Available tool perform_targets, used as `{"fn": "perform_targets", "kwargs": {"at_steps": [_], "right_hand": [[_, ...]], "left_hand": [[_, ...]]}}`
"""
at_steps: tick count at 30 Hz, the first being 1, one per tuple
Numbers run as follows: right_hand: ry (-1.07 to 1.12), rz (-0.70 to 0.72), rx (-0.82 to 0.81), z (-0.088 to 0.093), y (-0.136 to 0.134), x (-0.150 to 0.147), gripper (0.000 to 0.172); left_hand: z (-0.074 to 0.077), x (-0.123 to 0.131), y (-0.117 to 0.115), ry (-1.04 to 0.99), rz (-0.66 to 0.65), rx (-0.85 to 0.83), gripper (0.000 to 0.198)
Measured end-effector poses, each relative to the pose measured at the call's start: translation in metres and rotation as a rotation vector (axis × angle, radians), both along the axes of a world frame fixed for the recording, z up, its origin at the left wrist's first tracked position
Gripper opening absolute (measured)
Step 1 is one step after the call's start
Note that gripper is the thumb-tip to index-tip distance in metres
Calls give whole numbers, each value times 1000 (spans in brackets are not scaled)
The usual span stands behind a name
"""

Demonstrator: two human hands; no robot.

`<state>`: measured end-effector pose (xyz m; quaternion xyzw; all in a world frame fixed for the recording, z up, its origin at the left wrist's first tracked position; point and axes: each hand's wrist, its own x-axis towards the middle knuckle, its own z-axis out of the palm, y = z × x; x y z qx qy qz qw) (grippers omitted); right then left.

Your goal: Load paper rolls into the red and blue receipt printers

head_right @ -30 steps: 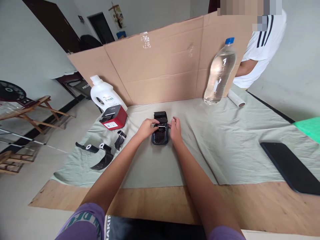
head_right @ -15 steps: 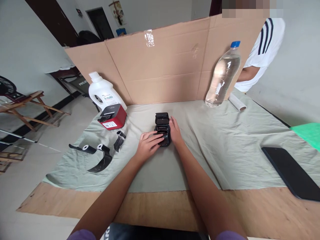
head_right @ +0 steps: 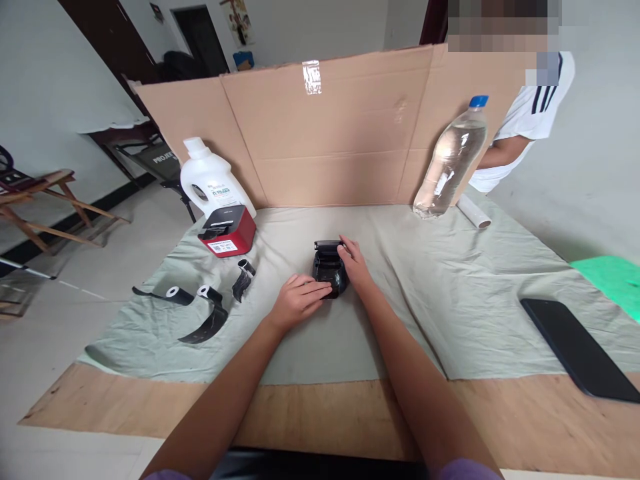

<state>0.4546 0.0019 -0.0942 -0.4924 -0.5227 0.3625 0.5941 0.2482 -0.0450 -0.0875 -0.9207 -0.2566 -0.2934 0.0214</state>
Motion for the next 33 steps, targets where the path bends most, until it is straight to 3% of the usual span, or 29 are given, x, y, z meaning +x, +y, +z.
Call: {"fn": "perform_targets", "kwargs": {"at_steps": [5, 12, 18, 22, 26, 33], "right_hand": [[-46, 54, -1, -5, 2, 2, 35], [44, 202, -160, -3, 1, 11, 63], [6, 204, -156, 3, -6, 9, 63], [29, 211, -132, -2, -5, 8, 63], [49, 235, -146, -7, -3, 11, 66], [84, 220, -250, -5, -3, 11, 64]], "left_hand": [[-1, 2, 0, 11, 1, -32, 28], [-4, 2, 2, -46, -50, -65, 28], [-6, 4, 3, -70, -66, -119, 27], [-1, 6, 1, -241, -97, -238, 28], [4, 5, 4, -437, 81, -416, 37], [12, 3, 13, -203, 398, -534, 45]]}}
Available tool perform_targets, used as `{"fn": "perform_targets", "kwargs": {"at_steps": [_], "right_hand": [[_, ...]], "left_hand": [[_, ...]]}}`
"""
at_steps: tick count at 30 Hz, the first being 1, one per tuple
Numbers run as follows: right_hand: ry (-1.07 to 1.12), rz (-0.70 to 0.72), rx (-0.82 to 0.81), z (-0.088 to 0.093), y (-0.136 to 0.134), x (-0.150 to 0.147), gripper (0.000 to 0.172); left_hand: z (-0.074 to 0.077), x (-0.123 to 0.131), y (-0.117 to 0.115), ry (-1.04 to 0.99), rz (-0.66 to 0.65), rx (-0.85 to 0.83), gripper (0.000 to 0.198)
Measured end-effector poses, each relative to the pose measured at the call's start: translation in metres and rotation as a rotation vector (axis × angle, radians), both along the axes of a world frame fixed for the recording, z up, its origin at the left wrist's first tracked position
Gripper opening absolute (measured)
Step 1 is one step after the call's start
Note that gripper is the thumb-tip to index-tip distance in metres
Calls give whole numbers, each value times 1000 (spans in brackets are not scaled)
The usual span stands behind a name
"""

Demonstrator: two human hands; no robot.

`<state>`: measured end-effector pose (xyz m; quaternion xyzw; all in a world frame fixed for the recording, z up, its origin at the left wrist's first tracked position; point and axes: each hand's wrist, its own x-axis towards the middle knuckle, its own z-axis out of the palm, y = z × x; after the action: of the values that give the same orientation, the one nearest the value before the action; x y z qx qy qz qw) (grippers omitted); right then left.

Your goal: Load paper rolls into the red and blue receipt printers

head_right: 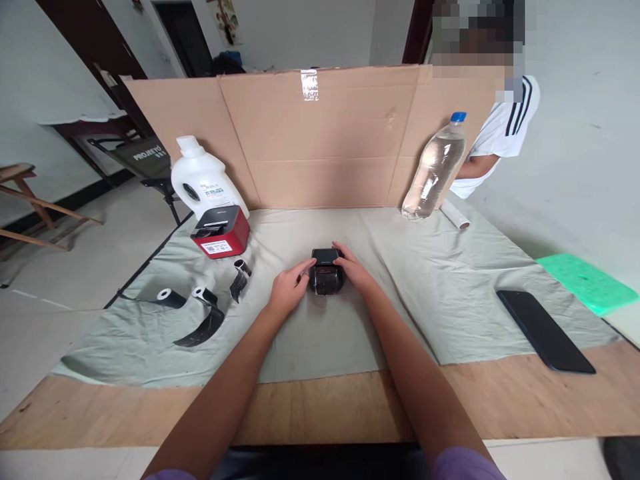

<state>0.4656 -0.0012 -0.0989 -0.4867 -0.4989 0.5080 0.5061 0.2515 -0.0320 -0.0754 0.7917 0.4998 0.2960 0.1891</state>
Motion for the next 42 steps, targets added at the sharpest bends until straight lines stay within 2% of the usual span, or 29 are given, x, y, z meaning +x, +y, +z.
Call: {"fn": "perform_targets", "kwargs": {"at_steps": [5, 9, 13, 18, 23, 28, 32, 35, 39, 42], "right_hand": [[20, 7, 41, 1, 1, -1, 69], [64, -2, 41, -3, 3, -1, 69], [99, -54, 31, -9, 6, 1, 63], [233, -22, 35, -8, 5, 5, 59], [142, 42, 78, -3, -2, 10, 63], [127, 3, 110, -8, -3, 9, 65], [85, -135, 114, -18, -4, -1, 64], [19, -248, 140, -21, -18, -8, 67], [-278, -96, 224, -19, -50, -14, 75], [-400, -89, 294, -19, -66, -24, 96]], "left_hand": [[2, 9, 0, 151, 89, -17, 51], [0, 12, -2, 135, 114, -19, 50], [-6, 9, -2, 27, 78, 2, 52], [-9, 8, -1, -24, -17, 45, 54], [-5, 17, -2, -30, 54, 34, 51], [-8, 17, -3, -144, 20, 5, 52], [-15, 13, 3, -261, 45, -35, 56], [-21, 11, 12, -298, 21, -99, 57], [-28, 10, 16, -311, -81, -232, 60], [-29, 11, 12, -338, -108, -302, 63]]}}
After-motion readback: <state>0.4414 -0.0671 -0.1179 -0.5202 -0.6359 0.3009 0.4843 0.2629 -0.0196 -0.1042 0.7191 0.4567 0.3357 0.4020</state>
